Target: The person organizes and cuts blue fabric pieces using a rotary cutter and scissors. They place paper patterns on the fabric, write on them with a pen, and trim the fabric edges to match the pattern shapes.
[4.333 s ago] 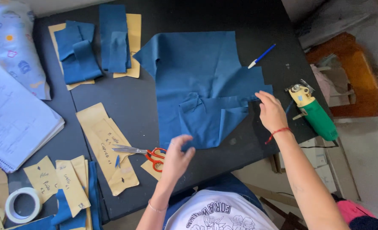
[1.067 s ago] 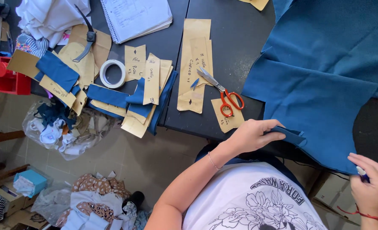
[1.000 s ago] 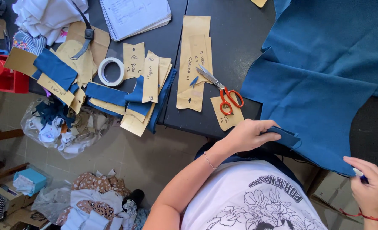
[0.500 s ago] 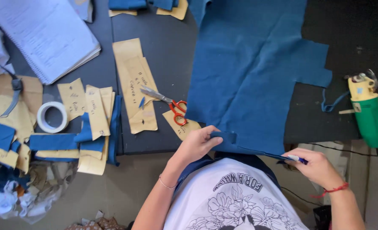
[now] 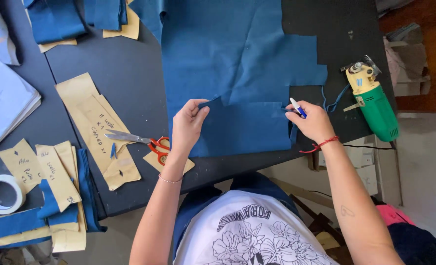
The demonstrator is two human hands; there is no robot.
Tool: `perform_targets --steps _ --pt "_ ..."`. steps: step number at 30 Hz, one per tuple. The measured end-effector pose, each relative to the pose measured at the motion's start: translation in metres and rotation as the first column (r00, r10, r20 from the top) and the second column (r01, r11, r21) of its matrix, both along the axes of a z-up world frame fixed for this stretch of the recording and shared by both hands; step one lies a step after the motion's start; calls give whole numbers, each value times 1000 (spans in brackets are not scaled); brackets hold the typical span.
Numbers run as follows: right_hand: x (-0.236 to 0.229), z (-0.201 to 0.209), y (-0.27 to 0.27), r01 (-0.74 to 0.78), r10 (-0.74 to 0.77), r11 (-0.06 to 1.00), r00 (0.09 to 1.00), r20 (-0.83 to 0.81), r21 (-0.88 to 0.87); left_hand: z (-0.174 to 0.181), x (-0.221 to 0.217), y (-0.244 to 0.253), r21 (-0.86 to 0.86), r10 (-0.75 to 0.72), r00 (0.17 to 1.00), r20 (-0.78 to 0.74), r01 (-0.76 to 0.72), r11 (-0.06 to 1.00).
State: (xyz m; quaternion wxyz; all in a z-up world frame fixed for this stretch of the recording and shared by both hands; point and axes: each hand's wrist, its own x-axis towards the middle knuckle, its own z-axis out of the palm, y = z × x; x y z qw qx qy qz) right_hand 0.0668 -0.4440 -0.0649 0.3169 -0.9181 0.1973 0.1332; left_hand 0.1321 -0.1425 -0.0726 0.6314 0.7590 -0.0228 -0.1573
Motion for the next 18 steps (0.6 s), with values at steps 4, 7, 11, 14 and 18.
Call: perform_targets --steps 4,7,11,14,18 --pt "3 5 -3 82 -77 994 994 -76 67 5 7 -7 7 31 999 23 -31 999" --pt "5 0 -8 115 -109 991 991 -80 70 14 15 -10 21 39 998 52 -40 999" --pt "14 -11 -13 119 -115 992 989 -89 44 -2 24 -18 56 64 995 73 -68 996" --pt "18 -9 -13 91 -87 995 993 -78 47 -11 24 -20 66 95 994 54 -98 993" --pt "24 5 -9 130 -122 989 988 -95 74 -2 23 -18 23 137 991 7 -137 990"
